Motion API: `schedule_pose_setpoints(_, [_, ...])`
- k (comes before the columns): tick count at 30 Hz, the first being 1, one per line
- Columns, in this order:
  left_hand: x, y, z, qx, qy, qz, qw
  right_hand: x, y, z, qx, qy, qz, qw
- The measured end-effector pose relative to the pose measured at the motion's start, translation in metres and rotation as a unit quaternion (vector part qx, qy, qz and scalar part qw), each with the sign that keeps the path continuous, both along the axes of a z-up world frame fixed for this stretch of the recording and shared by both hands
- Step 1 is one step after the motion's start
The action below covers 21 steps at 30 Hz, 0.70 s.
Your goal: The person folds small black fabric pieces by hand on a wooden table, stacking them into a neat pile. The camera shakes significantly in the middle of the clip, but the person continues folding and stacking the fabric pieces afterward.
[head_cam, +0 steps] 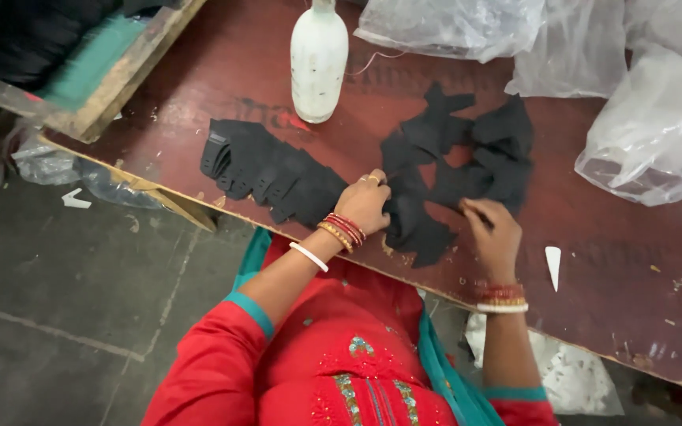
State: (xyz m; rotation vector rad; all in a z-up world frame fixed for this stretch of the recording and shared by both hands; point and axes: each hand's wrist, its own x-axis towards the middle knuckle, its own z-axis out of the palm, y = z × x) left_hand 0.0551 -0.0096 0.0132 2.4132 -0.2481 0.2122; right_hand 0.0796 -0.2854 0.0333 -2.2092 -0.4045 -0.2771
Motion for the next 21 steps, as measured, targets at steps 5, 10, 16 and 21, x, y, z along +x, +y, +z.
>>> schedule_pose_setpoints(5, [0.016, 0.0, -0.003, 0.07, -0.022, -0.001, 0.997, -0.04, -0.046, -0.035, -0.004, -0.038, -0.083, 0.996])
schedule_pose_setpoints(10, [0.033, -0.007, -0.021, 0.06, -0.172, 0.041, 0.982, -0.053, -0.05, -0.037, 0.031, -0.032, -0.111, 0.993])
schedule_pose_setpoints(16, [0.046, -0.024, -0.043, 0.098, -0.036, 0.024, 0.994, -0.05, -0.052, -0.04, 0.029, -0.029, -0.092, 0.995])
schedule_pose_setpoints(21, [0.049, -0.026, -0.035, 0.046, 0.02, 0.049, 0.998, -0.049, -0.048, -0.037, -0.022, -0.059, -0.089, 0.994])
